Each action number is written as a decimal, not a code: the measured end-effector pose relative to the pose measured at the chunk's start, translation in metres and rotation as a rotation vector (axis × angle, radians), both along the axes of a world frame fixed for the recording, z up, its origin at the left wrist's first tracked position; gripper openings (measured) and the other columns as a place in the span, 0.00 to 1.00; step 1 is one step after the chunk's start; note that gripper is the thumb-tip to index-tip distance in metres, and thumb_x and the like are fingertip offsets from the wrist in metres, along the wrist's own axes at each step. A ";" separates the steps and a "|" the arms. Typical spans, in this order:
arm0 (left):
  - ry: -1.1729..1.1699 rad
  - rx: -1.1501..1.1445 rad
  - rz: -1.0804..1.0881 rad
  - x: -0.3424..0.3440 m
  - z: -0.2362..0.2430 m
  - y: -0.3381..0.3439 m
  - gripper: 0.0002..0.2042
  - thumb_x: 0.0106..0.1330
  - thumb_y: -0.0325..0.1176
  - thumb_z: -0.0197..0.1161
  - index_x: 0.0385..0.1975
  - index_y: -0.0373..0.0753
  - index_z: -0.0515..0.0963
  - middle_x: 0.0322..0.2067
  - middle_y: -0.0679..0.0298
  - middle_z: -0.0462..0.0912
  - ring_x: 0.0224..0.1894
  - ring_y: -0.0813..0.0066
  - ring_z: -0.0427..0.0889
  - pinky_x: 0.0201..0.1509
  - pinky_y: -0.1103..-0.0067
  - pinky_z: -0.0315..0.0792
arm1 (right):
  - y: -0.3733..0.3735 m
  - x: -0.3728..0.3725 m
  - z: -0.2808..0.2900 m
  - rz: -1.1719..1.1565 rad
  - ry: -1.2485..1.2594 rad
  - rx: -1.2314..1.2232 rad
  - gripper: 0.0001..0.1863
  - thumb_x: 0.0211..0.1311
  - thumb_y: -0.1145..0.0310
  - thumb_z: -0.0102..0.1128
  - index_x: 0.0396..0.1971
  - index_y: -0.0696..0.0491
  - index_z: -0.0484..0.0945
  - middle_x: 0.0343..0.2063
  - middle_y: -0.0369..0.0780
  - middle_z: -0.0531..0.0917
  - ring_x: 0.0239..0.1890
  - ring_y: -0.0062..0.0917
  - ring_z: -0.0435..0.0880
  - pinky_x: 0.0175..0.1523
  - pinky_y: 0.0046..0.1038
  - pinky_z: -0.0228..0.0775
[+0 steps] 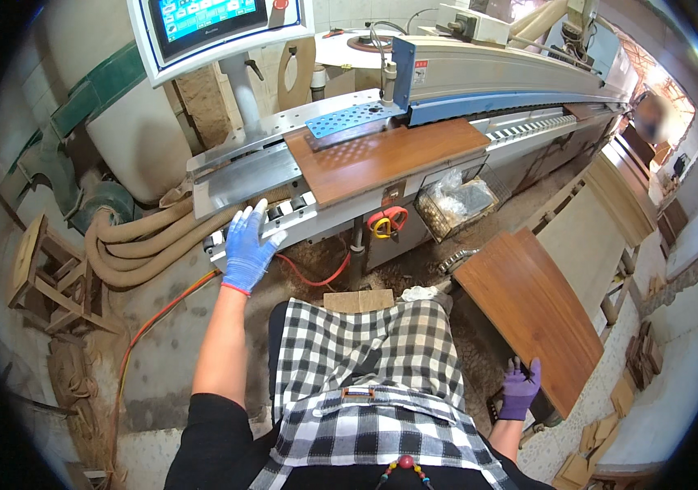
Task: The person feeds rectangular wooden panels into a CNC woodworking machine one at a time, then removes them and stacks them on a nearby table. The person repeats this cycle multiple times throughout the clip.
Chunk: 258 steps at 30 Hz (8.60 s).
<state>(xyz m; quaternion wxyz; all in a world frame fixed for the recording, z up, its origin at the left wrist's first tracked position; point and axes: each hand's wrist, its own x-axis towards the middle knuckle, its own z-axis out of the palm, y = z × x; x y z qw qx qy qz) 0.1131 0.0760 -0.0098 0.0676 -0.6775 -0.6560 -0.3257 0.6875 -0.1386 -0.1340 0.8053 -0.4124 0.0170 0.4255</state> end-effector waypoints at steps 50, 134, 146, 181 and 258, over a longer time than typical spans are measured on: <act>0.060 -0.039 0.266 -0.064 0.017 -0.040 0.34 0.52 0.54 0.71 0.55 0.39 0.76 0.61 0.49 0.70 0.66 0.50 0.63 0.68 0.64 0.60 | 0.092 0.052 -0.048 0.062 0.559 -0.169 0.70 0.34 0.25 0.67 0.70 0.54 0.44 0.71 0.47 0.50 0.71 0.39 0.53 0.69 0.41 0.52; 0.037 -0.011 0.240 0.021 0.013 0.012 0.39 0.54 0.59 0.66 0.64 0.44 0.67 0.57 0.52 0.74 0.65 0.54 0.66 0.72 0.61 0.47 | 0.037 0.001 -0.031 0.030 -0.004 -0.184 0.28 0.58 0.45 0.64 0.50 0.50 0.72 0.41 0.39 0.77 0.41 0.27 0.76 0.52 0.30 0.71; 0.076 0.069 0.049 0.006 0.002 0.005 0.37 0.56 0.53 0.67 0.64 0.41 0.66 0.52 0.47 0.77 0.60 0.52 0.70 0.69 0.62 0.55 | -0.005 0.020 -0.007 -0.009 0.042 -0.105 0.26 0.57 0.51 0.67 0.51 0.49 0.74 0.44 0.35 0.79 0.41 0.29 0.77 0.52 0.33 0.71; 0.150 -0.056 0.365 -0.066 0.013 -0.082 0.34 0.55 0.58 0.66 0.57 0.42 0.74 0.62 0.50 0.69 0.66 0.50 0.62 0.67 0.61 0.59 | 0.219 -0.256 0.098 1.205 0.263 0.268 0.14 0.71 0.61 0.51 0.44 0.56 0.73 0.45 0.42 0.80 0.39 0.28 0.79 0.49 0.29 0.74; -0.092 -0.082 0.225 -0.094 0.014 -0.067 0.25 0.61 0.44 0.66 0.58 0.41 0.74 0.62 0.52 0.70 0.68 0.53 0.61 0.69 0.66 0.57 | 0.072 -0.014 -0.041 -0.133 -0.099 -0.265 0.33 0.56 0.42 0.63 0.55 0.47 0.69 0.45 0.37 0.81 0.33 0.34 0.84 0.37 0.29 0.75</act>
